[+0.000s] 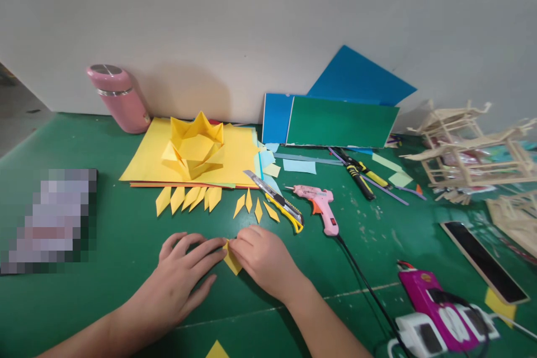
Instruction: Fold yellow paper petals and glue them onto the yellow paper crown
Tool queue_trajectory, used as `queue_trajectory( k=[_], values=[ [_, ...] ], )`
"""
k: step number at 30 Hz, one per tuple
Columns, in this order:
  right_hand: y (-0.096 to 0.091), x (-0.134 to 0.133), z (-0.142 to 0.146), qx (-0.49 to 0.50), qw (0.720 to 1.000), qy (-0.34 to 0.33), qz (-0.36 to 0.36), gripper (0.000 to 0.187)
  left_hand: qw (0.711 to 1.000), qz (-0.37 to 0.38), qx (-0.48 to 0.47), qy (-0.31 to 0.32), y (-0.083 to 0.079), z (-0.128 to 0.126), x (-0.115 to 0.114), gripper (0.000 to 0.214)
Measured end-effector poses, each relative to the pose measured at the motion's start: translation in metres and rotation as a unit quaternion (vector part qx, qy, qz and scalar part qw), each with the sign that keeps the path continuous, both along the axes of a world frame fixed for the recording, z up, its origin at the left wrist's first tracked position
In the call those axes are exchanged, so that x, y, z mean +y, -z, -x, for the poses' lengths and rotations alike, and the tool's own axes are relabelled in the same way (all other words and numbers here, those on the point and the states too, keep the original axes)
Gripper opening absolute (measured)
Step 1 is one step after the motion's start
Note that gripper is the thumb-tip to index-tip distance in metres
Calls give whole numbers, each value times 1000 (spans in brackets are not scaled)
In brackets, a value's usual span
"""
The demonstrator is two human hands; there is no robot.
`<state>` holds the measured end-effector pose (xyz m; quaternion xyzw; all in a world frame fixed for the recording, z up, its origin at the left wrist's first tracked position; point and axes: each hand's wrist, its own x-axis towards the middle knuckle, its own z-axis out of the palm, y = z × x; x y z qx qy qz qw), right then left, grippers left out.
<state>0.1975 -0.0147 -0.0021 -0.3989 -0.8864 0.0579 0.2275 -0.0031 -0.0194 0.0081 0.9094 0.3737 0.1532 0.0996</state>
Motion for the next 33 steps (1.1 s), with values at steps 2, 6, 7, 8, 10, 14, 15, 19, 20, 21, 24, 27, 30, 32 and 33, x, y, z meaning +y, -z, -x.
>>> queue_trajectory(
  k=[2,6,7,8,10,14,15,19,20,21,24,27,30,32,33],
  values=[
    [0,0,0,-19,1000,-6,-4,36,1000,-7,-1,2,1,0,0,29],
    [-1,-1,0,-35,999,-10,-6,39,1000,-19,5,2,3,0,-1,30],
    [-1,-1,0,-36,999,-9,-4,39,1000,-24,4,1,4,-1,-1,30],
    [-2,-1,0,-36,999,-8,-3,39,1000,-29,2,0,4,-1,-1,30],
    [-2,-2,-1,-35,999,-5,0,39,999,-39,-1,-2,4,-1,-1,29],
    [-2,-2,0,-35,999,-6,-5,39,999,-43,6,1,3,-1,-1,29],
    [-2,-2,0,-35,999,-7,-8,39,999,-43,8,1,3,-1,-1,29],
    [-3,-1,0,-37,999,-8,-9,40,998,-58,-3,-18,8,-2,-3,27],
    [-3,-1,0,-39,999,-10,-9,40,998,-64,-11,-27,9,-3,-3,25],
    [-3,0,0,-39,999,-12,-8,40,997,-68,-19,-35,10,-4,-4,23],
    [-2,0,-1,-38,999,-14,-4,39,996,-66,-35,-45,12,-5,-5,22],
    [-3,0,-3,-39,999,-14,5,37,998,-47,-29,-31,9,-5,-4,22],
    [-4,0,-4,-43,999,-16,6,36,999,-27,-18,-16,5,-3,-2,23],
    [-4,1,-4,-43,999,-18,3,36,1000,-19,-11,-10,3,-2,0,26],
    [-4,1,-4,-44,999,-19,3,36,1000,-16,-9,-8,2,-2,0,27]
  ],
)
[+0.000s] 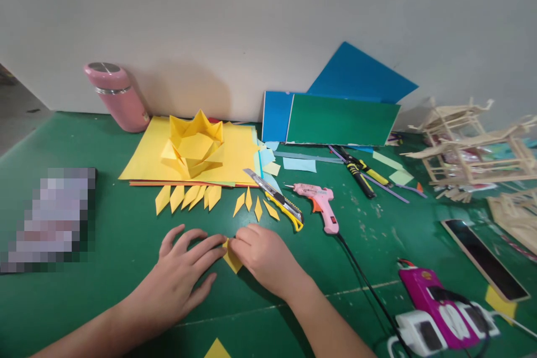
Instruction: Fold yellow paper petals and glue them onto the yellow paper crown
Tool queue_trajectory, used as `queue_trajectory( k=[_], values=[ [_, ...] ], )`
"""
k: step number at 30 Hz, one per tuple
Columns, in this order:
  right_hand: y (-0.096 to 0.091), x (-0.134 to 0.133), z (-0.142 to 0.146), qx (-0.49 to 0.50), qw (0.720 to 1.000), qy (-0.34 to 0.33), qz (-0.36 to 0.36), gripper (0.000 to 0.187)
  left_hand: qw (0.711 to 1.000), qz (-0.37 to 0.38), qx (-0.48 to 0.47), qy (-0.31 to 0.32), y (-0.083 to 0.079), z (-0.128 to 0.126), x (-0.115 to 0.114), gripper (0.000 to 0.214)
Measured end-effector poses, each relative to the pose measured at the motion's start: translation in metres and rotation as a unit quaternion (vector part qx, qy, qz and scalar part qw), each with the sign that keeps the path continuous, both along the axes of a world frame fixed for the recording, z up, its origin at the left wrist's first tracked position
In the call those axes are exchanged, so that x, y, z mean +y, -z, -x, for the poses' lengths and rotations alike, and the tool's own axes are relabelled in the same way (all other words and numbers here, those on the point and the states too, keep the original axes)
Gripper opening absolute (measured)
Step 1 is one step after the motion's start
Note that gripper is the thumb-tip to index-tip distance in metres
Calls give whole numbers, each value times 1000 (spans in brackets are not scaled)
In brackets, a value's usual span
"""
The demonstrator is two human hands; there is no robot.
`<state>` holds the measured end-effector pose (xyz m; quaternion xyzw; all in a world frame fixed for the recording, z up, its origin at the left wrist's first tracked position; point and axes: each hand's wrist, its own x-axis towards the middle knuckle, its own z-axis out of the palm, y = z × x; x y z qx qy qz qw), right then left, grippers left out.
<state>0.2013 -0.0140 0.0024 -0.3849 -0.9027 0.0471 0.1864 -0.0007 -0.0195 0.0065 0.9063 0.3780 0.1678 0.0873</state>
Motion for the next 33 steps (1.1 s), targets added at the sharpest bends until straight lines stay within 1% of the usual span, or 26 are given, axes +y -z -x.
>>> queue_trajectory(
  k=[7,15,22,25,28,33],
  values=[
    [-1,0,0,-10,1000,7,21,36,1000,22,-8,-8,-4,-3,1,26],
    [-6,2,-6,-17,999,-4,46,24,999,53,-9,-4,-9,-1,3,27],
    [-5,4,-10,-15,998,13,53,25,1000,24,-3,2,-8,-1,2,26],
    [-8,5,-13,-26,999,17,42,21,1000,4,-4,3,-7,0,2,26],
    [-11,6,-15,-38,999,30,11,19,1000,-13,-9,6,-5,2,1,24],
    [-10,7,-12,-48,998,49,-10,20,999,-12,-31,20,-1,3,1,20]
  ],
)
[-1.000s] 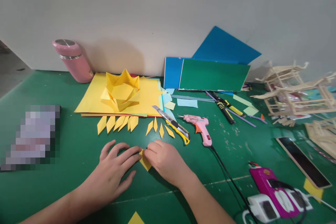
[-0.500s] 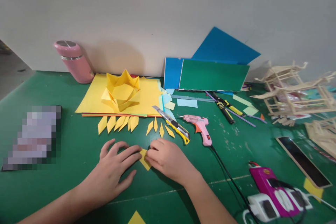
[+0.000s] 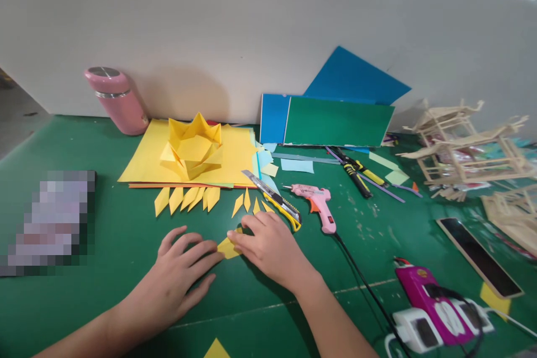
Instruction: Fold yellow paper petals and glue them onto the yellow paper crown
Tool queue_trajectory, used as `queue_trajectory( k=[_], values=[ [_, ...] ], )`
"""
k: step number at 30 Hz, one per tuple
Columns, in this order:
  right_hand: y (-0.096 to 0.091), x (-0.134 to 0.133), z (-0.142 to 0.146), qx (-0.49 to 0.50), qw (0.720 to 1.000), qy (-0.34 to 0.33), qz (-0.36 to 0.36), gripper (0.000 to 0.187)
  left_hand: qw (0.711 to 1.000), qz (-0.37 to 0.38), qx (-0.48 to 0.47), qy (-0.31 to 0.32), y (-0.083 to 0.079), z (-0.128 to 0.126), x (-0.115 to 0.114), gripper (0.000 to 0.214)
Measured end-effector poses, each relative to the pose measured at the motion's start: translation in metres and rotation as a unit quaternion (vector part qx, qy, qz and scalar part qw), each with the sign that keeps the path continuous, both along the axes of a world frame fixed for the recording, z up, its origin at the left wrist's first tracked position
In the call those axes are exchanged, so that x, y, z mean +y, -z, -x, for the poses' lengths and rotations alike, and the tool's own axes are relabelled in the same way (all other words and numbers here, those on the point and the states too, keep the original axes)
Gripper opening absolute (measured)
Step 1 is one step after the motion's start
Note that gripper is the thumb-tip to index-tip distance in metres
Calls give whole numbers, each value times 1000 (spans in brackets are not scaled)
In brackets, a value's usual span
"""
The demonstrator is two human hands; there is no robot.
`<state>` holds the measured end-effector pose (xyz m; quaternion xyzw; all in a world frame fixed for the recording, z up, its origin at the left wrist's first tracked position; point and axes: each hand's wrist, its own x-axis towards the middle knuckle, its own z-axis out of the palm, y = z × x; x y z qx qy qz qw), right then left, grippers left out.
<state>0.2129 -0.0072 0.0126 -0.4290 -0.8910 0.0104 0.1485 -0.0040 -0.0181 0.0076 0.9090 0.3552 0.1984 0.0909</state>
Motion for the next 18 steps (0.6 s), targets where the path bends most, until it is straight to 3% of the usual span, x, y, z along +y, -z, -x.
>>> queue_trajectory(
  k=[5,8,11,18],
  values=[
    [2,0,4,2,999,-5,37,33,998,33,-20,59,4,1,1,28],
    [3,1,4,19,998,-16,56,41,997,49,-41,38,8,3,2,34],
    [5,2,3,36,997,-17,72,39,998,57,-28,15,9,6,4,41],
    [10,2,2,144,985,-48,82,21,996,60,21,57,0,8,9,45]
  ],
)
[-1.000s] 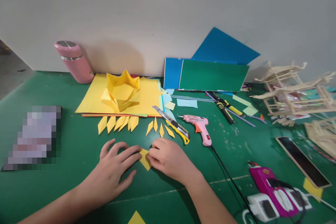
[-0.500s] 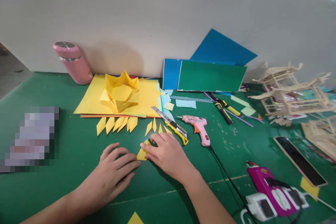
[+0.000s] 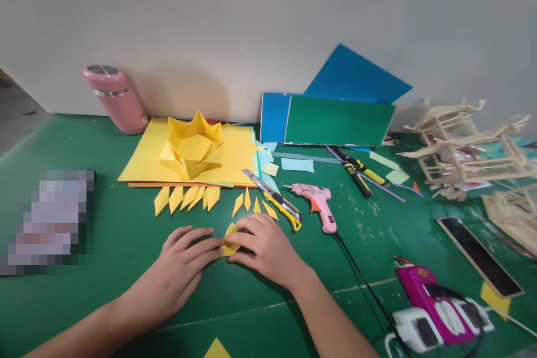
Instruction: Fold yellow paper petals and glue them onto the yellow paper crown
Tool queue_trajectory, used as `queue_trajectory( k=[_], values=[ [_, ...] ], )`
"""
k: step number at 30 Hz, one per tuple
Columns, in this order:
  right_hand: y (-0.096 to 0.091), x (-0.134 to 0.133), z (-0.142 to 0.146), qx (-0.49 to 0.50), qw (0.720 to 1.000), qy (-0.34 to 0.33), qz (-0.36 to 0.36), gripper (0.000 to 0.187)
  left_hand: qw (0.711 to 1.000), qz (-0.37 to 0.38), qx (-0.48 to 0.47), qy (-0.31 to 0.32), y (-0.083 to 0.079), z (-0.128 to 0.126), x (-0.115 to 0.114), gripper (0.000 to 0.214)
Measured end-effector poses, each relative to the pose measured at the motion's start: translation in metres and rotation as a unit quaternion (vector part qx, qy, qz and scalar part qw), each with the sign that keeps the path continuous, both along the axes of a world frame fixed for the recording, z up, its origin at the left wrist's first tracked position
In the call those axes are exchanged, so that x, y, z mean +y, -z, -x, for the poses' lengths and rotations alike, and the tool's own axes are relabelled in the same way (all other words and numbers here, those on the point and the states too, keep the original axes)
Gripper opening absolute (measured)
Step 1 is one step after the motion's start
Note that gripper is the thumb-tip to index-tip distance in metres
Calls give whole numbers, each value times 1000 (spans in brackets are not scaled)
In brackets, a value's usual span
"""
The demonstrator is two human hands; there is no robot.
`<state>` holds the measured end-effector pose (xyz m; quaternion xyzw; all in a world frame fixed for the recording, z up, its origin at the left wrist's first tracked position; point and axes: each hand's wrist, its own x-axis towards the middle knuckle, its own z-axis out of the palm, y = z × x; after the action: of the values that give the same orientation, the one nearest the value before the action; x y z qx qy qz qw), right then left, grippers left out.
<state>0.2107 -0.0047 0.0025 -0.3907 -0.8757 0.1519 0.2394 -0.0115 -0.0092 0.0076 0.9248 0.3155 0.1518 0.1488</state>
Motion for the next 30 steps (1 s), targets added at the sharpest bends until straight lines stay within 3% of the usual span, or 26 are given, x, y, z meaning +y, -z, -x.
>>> queue_trajectory(
  k=[8,22,30],
  values=[
    [4,-1,0,57,997,-42,37,16,999,11,-46,6,8,1,-1,40],
    [-2,-2,4,68,994,-21,83,12,999,9,-42,24,5,4,3,40],
    [-2,-4,11,49,996,12,67,13,999,23,-27,9,7,2,1,43]
  ],
)
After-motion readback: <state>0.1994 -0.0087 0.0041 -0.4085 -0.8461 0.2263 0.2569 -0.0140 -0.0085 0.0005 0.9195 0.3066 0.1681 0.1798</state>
